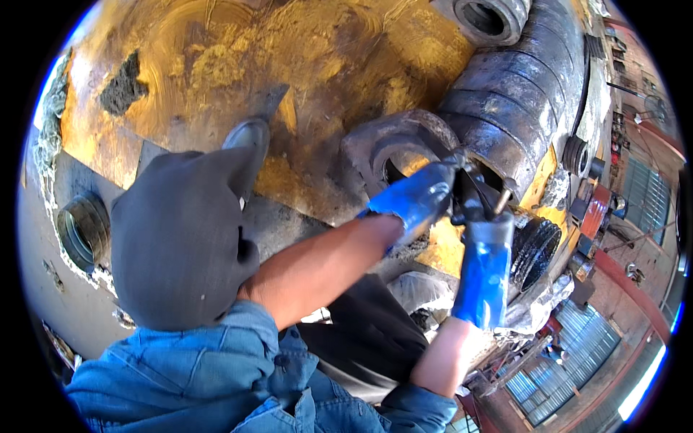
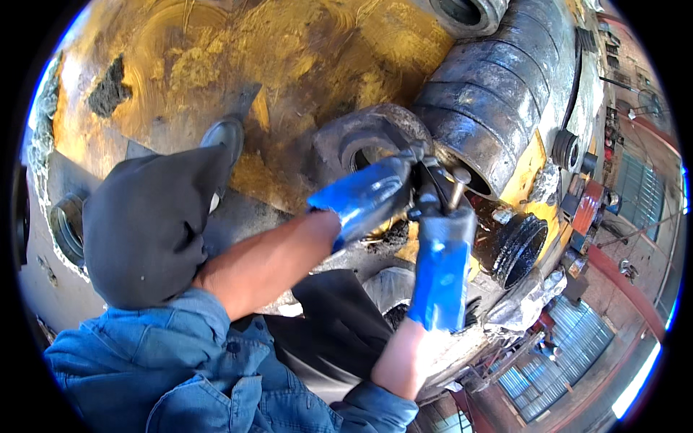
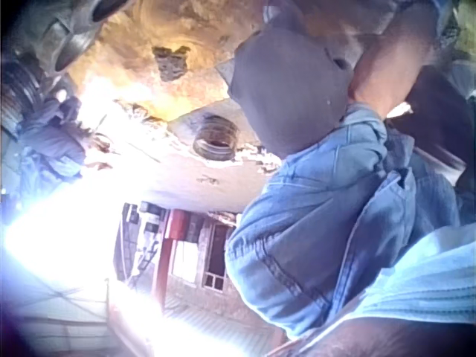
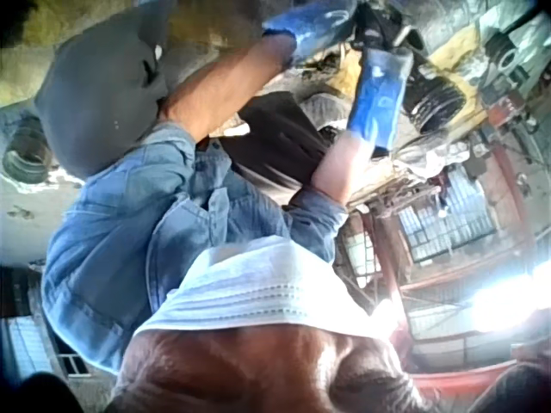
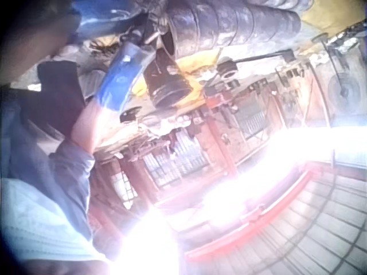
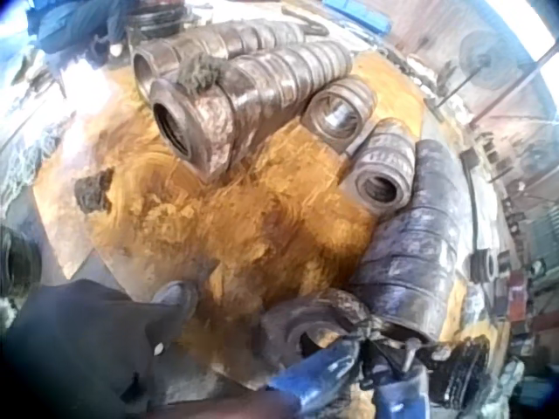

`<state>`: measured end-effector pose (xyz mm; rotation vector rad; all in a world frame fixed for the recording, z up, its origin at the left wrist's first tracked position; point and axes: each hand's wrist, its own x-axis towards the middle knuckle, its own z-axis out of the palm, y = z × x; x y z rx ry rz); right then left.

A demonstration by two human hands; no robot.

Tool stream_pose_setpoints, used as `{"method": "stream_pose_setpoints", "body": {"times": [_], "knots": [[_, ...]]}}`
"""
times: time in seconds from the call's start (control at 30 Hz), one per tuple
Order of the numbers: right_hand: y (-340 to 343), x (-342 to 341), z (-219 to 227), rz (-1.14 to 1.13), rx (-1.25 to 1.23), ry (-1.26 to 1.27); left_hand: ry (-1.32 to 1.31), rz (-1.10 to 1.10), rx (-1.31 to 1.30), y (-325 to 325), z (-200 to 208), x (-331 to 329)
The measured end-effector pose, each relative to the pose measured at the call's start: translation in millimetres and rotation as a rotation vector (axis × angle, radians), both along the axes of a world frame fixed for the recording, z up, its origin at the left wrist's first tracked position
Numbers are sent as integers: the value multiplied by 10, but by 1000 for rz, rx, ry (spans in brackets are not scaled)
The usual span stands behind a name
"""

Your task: The person is cleaning cylindrical metal parts using a wire brush and a hammer. They scrub the surfaces and edges of the parts, occasionally tapping them with the hammer, and then place them back in a stack.

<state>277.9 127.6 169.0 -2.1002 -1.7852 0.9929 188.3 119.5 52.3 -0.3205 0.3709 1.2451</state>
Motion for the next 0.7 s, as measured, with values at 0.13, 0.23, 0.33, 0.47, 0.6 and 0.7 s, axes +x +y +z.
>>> {"method": "stream_pose_setpoints", "body": {"times": [0.13,0.23,0.33,0.47,0.6,0.7], "knots": [[-129,55,-53,-13,16,-48,-7,-10,-15,-39,8,-55],[-107,-7,92,-20,-4,-26,-14,-7,-3,-54,52,-68],[-133,-15,-13,-15,26,-36,-8,-14,8,20,31,-102],[-102,-73,64,14,2,-36,-4,6,-8,-18,71,-103],[-131,-72,64,-5,23,-51,-15,-10,13,26,107,-81],[-168,-85,-8,5,32,-62,-8,-8,-2,-47,55,-96]]}}
